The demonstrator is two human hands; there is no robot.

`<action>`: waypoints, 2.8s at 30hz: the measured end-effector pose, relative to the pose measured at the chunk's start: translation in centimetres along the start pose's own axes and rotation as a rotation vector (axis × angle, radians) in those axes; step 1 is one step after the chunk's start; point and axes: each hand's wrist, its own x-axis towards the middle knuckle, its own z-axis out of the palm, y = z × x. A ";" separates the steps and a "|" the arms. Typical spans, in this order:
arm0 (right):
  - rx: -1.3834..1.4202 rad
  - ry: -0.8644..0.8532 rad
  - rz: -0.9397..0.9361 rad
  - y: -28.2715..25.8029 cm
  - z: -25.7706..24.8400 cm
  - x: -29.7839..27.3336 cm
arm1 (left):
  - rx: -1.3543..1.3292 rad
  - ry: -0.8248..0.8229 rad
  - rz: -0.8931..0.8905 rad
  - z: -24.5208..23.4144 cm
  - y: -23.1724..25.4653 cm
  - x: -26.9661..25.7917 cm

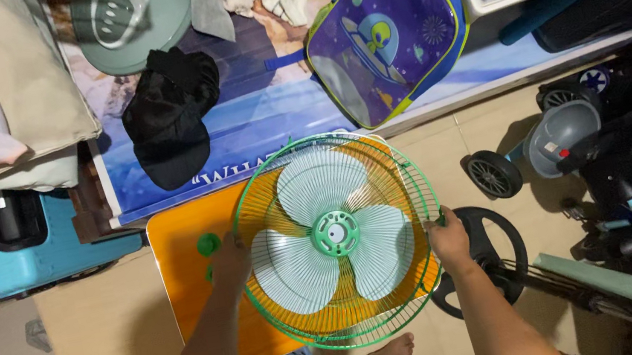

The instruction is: The person disassembles a green table fan by removing the front grille, fan blades, and rear grille. They then use a screwdriver to loosen a screw on the motor housing.

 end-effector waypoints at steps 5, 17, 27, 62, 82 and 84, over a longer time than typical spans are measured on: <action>0.196 -0.086 0.114 -0.1 0.7 -0.5 | 0.009 -0.066 -0.093 0.3 0.1 -0.1; -0.123 0.053 -0.456 1.4 2.0 -8.4 | 0.008 0.121 0.568 -3.9 7.2 -10.6; 0.190 0.172 -0.359 5.3 -18.2 -24.2 | -0.030 -0.364 0.768 1.4 20.0 -28.9; 0.456 0.932 -0.443 29.5 -42.6 -22.1 | -0.186 -0.709 0.945 25.2 51.5 -54.8; 0.989 1.075 -0.221 33.1 -49.9 -33.1 | 0.039 -0.535 1.304 13.1 47.8 -47.2; 0.943 1.046 -0.205 34.6 -51.7 -29.8 | -0.045 -0.436 1.343 13.5 51.3 -48.0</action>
